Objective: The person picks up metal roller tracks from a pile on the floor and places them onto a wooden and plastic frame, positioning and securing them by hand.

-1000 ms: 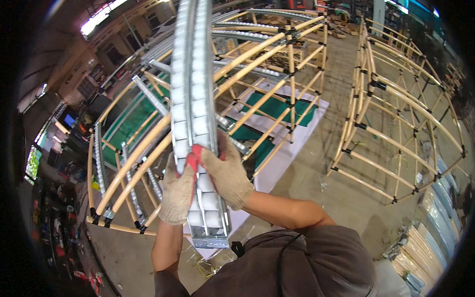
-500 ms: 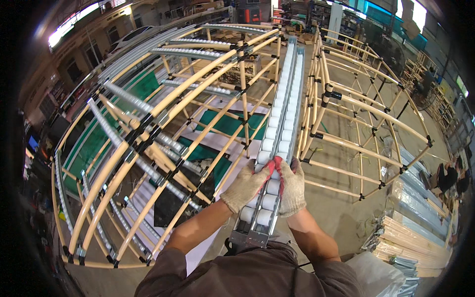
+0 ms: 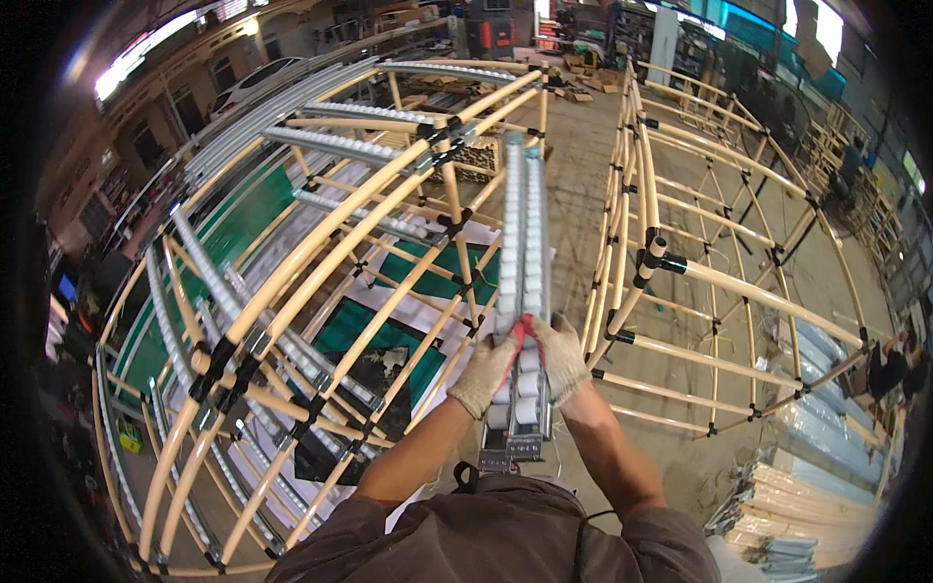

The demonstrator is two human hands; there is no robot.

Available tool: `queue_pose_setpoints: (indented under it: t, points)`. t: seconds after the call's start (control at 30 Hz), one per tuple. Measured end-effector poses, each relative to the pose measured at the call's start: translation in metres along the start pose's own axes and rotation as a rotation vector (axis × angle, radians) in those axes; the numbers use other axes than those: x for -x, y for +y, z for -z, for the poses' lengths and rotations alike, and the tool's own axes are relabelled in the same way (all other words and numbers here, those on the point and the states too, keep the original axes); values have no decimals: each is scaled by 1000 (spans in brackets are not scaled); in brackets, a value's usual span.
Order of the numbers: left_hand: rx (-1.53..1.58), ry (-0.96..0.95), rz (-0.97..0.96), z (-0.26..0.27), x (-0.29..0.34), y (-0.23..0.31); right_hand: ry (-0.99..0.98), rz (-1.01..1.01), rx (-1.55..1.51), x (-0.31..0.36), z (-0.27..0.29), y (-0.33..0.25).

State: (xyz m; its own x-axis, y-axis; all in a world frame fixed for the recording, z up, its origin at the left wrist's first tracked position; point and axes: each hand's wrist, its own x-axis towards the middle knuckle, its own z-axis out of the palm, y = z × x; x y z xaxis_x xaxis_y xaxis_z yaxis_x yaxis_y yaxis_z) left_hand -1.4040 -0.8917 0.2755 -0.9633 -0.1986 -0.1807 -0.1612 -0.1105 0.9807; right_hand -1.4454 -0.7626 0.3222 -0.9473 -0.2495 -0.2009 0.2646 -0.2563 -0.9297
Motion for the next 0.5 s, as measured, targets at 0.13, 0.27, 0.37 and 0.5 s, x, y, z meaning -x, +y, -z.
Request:
queue_pose_setpoints:
  t: [0.13,0.27,0.37,0.5]
  points:
    - [96,51,16,-17,-37,29,-96,-98,138,-53,8,-18]
    - [618,-248,207,37,-123,-11,-99,77,625,-136,-16,16]
    - [474,11,125,46,-192,-29,3,173,470,-232,-26,60]
    - [640,-188,21,120,-273,-63,-148,51,562,-279,-68,34]
